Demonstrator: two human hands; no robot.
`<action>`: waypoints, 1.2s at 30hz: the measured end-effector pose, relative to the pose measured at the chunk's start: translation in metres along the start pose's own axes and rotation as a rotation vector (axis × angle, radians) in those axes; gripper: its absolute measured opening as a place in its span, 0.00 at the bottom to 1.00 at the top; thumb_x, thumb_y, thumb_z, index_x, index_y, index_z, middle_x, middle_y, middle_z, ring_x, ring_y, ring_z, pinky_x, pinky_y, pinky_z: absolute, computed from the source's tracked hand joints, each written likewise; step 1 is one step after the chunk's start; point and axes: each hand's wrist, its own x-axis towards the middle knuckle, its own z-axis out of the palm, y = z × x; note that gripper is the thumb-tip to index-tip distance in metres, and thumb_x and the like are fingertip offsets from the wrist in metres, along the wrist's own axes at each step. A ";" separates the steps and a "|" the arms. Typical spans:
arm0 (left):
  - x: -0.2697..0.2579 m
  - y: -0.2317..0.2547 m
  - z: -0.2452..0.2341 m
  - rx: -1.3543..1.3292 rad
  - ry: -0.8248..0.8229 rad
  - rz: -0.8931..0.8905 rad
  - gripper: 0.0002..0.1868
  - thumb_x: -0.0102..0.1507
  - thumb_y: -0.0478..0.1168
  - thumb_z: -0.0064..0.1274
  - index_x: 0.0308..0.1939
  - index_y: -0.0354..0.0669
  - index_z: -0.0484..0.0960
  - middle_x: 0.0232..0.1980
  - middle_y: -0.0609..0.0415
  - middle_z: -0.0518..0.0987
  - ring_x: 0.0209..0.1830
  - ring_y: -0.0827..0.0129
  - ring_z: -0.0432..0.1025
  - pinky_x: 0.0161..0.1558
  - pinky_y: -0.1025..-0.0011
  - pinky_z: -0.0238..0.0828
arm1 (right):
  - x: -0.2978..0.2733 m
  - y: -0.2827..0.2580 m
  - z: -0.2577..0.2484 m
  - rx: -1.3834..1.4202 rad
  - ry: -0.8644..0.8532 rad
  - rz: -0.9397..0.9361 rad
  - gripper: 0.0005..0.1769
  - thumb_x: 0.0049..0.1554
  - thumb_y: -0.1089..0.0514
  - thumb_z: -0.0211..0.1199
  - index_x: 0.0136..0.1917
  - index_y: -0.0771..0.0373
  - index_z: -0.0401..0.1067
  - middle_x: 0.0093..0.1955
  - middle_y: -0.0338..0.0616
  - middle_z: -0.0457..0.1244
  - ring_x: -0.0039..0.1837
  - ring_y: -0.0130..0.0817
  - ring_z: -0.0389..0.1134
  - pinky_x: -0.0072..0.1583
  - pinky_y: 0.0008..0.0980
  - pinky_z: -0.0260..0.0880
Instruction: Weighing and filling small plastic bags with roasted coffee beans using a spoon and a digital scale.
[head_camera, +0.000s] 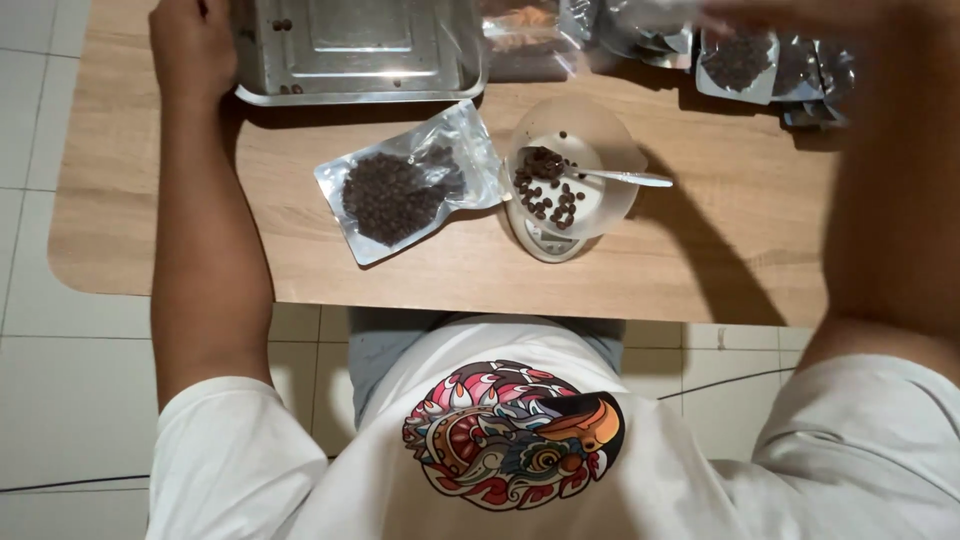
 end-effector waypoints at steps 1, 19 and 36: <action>-0.003 0.004 -0.003 -0.002 -0.005 0.001 0.20 0.83 0.41 0.44 0.34 0.44 0.63 0.31 0.54 0.68 0.32 0.67 0.63 0.32 0.58 0.53 | 0.020 -0.012 0.018 0.008 -0.008 -0.015 0.22 0.57 0.57 0.59 0.63 0.67 0.74 0.48 0.51 0.71 0.48 0.39 0.71 0.54 0.35 0.70; -0.014 0.092 -0.032 -0.002 0.319 0.462 0.02 0.74 0.24 0.45 0.47 0.31 0.71 0.44 0.43 0.66 0.39 0.57 0.61 0.37 0.62 0.61 | 0.054 -0.211 0.149 -0.167 0.251 -0.063 0.21 0.68 0.50 0.56 0.70 0.60 0.63 0.69 0.53 0.62 0.65 0.49 0.65 0.59 0.47 0.66; -0.024 0.133 -0.042 -0.120 0.315 0.492 0.10 0.68 0.23 0.42 0.52 0.31 0.64 0.45 0.40 0.65 0.40 0.54 0.63 0.43 0.58 0.65 | 0.054 -0.177 0.167 0.123 0.391 -0.038 0.20 0.66 0.54 0.56 0.70 0.59 0.64 0.68 0.48 0.62 0.63 0.38 0.67 0.62 0.34 0.72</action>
